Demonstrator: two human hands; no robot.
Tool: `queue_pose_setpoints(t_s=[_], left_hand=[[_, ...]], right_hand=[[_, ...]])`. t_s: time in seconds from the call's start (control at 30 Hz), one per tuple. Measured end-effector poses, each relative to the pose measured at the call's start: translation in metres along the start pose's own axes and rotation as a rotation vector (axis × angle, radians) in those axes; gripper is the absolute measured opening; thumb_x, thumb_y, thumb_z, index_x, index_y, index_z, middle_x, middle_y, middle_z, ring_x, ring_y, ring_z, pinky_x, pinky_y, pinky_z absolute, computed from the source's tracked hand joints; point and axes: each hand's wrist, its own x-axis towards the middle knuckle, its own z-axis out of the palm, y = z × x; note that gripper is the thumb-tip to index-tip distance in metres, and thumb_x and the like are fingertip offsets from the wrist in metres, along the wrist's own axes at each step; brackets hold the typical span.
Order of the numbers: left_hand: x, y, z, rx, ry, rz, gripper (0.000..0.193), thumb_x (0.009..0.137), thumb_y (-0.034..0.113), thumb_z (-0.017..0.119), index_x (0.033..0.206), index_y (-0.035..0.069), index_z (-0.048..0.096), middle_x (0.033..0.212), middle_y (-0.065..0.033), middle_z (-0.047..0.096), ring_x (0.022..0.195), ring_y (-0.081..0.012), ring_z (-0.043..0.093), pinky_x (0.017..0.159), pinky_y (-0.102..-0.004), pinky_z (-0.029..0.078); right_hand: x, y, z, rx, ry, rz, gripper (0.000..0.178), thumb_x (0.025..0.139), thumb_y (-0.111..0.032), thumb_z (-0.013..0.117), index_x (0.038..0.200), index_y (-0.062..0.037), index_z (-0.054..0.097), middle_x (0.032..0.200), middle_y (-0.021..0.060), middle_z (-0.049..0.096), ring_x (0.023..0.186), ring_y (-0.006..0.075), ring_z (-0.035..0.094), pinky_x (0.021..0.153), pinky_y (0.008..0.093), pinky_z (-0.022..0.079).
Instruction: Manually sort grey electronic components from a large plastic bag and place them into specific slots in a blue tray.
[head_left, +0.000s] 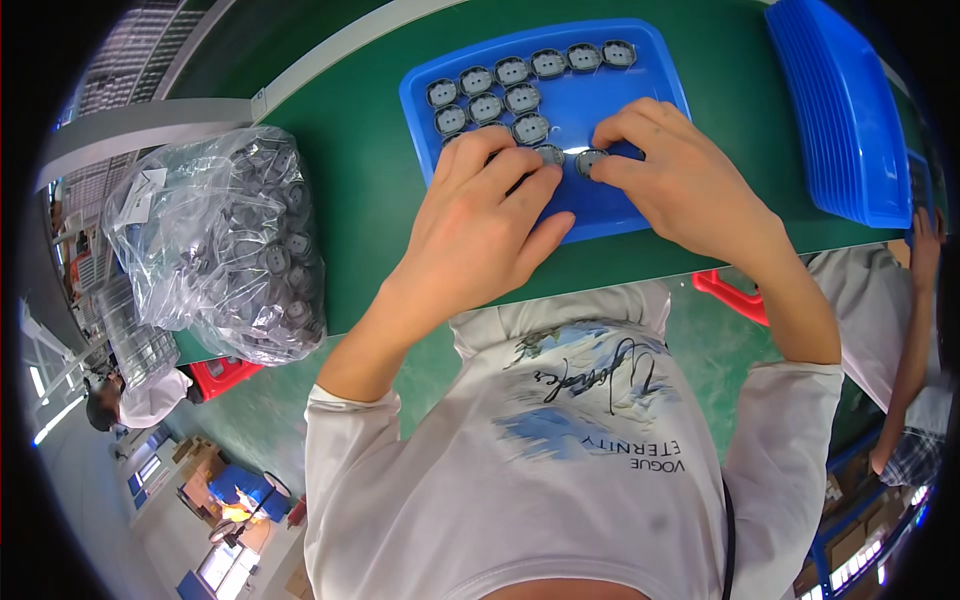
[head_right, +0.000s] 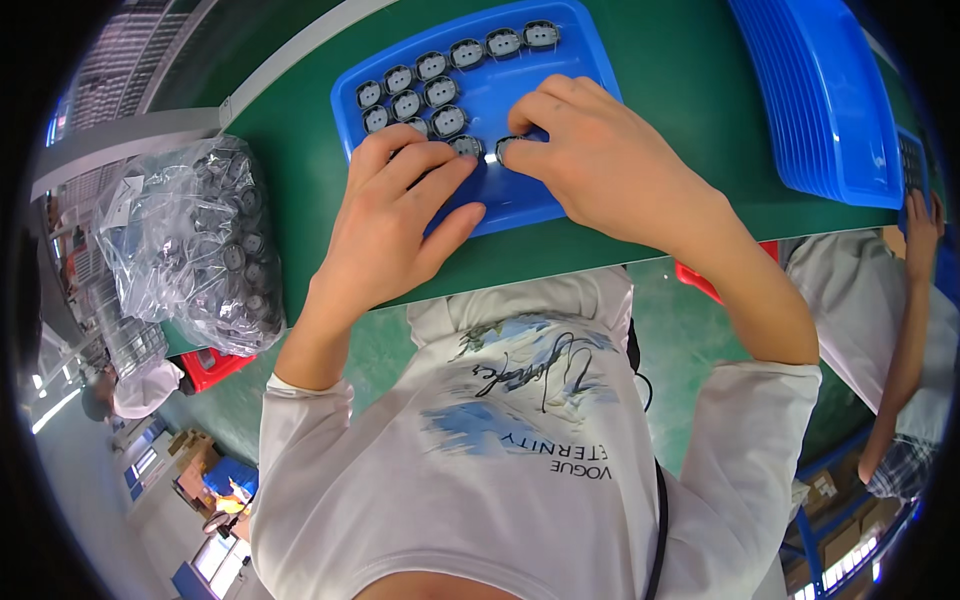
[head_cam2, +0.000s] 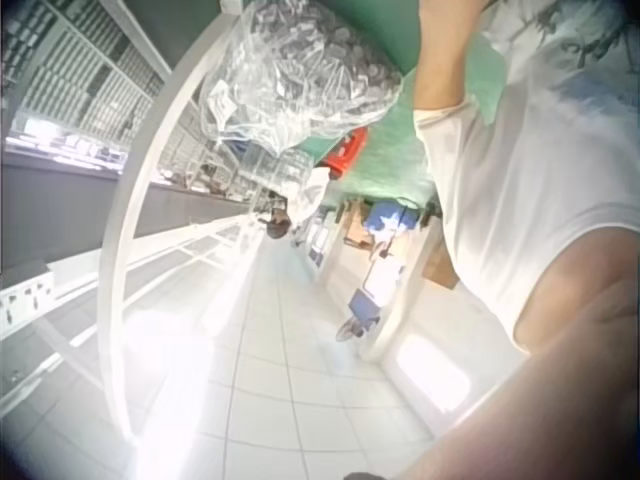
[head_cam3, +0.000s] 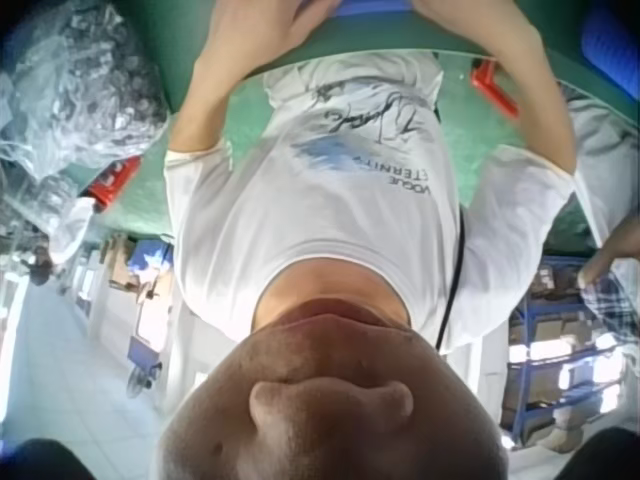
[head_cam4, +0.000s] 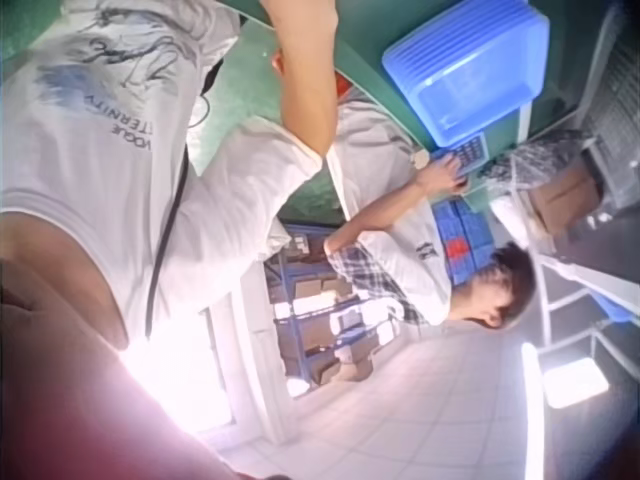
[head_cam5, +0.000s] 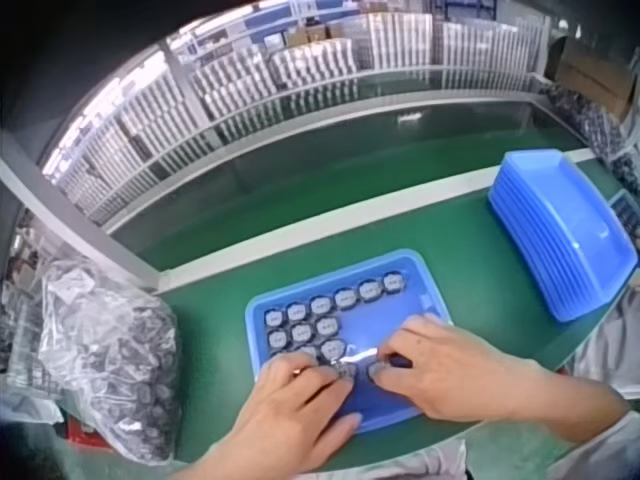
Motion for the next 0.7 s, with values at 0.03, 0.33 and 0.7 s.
queue_pose_setpoints(t_s=[0.03,0.33,0.7], left_hand=[[0.0,0.0,0.0,0.004,0.001,-0.004,0.038,0.072,0.021,0.079,0.102,-0.002,0.073,0.104,-0.0103,0.066,0.107,-0.0313,0.055,0.094,-0.044,0.046],[-0.001,0.002,-0.002,0.03,-0.006,-0.028,0.035,0.074,0.021,0.079,0.1,-0.001,0.072,0.104,-0.0111,0.066,0.107,-0.0325,0.054,0.093,-0.0452,0.045],[-0.016,-0.012,-0.011,0.026,0.227,-0.121,0.028,0.072,0.013,0.08,0.098,0.005,0.074,0.1,-0.0072,0.066,0.101,-0.0298,0.054,0.086,-0.0402,0.048]], right_hand=[[0.0,0.0,-0.001,0.011,-0.007,-0.006,0.023,0.073,0.0,0.067,0.095,-0.0049,0.069,0.108,0.0079,0.061,0.105,0.0288,0.056,0.088,0.0388,0.049],[0.002,0.0,-0.005,0.071,-0.074,-0.039,0.021,0.071,-0.001,0.068,0.092,-0.0046,0.071,0.105,0.0082,0.061,0.103,0.0281,0.056,0.087,0.0377,0.049],[0.013,-0.007,-0.002,0.083,-0.097,-0.103,0.014,0.077,-0.007,0.067,0.09,-0.0042,0.071,0.101,0.0076,0.061,0.099,0.0277,0.057,0.084,0.037,0.049]])
